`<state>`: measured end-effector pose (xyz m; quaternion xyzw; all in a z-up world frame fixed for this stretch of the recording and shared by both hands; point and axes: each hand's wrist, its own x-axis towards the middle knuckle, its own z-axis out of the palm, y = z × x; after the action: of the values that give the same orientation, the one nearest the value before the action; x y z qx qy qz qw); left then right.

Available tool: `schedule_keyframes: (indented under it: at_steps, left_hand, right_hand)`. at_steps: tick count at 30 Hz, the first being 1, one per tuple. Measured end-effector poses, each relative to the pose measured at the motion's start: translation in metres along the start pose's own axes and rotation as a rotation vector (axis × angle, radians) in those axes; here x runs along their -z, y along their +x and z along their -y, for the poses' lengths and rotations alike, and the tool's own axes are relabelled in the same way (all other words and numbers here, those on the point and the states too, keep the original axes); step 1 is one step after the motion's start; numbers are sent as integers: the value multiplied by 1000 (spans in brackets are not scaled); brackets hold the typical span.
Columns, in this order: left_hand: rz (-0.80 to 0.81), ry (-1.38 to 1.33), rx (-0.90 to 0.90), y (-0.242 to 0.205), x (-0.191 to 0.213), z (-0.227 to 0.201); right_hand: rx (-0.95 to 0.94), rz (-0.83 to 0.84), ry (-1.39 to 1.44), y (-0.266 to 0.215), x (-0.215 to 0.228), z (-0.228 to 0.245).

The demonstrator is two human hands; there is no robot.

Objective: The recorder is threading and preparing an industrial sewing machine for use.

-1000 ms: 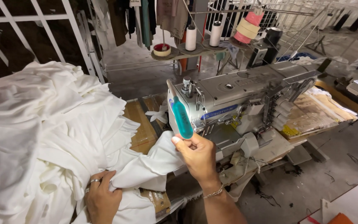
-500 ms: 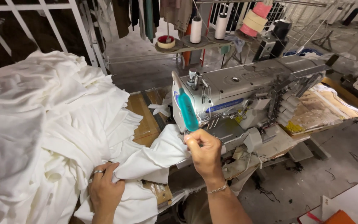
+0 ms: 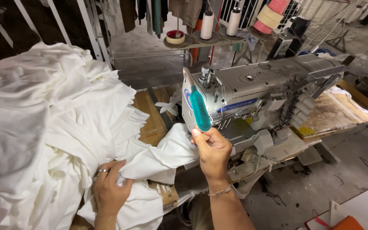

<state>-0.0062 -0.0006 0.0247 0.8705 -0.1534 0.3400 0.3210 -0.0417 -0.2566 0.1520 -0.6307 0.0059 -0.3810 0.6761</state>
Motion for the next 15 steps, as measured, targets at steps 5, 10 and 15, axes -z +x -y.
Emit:
schedule_keyframes:
  at_steps: [5, 10, 15]
  left_hand:
    - [43, -403, -10, 22, 12, -29]
    - [86, -461, -188, 81, 20, -154]
    - [335, -572, 124, 120, -13, -215]
  right_hand:
    - [140, 144, -215, -14, 29, 16]
    - [35, 187, -254, -25, 75, 13]
    - [181, 207, -330, -9, 110, 28]
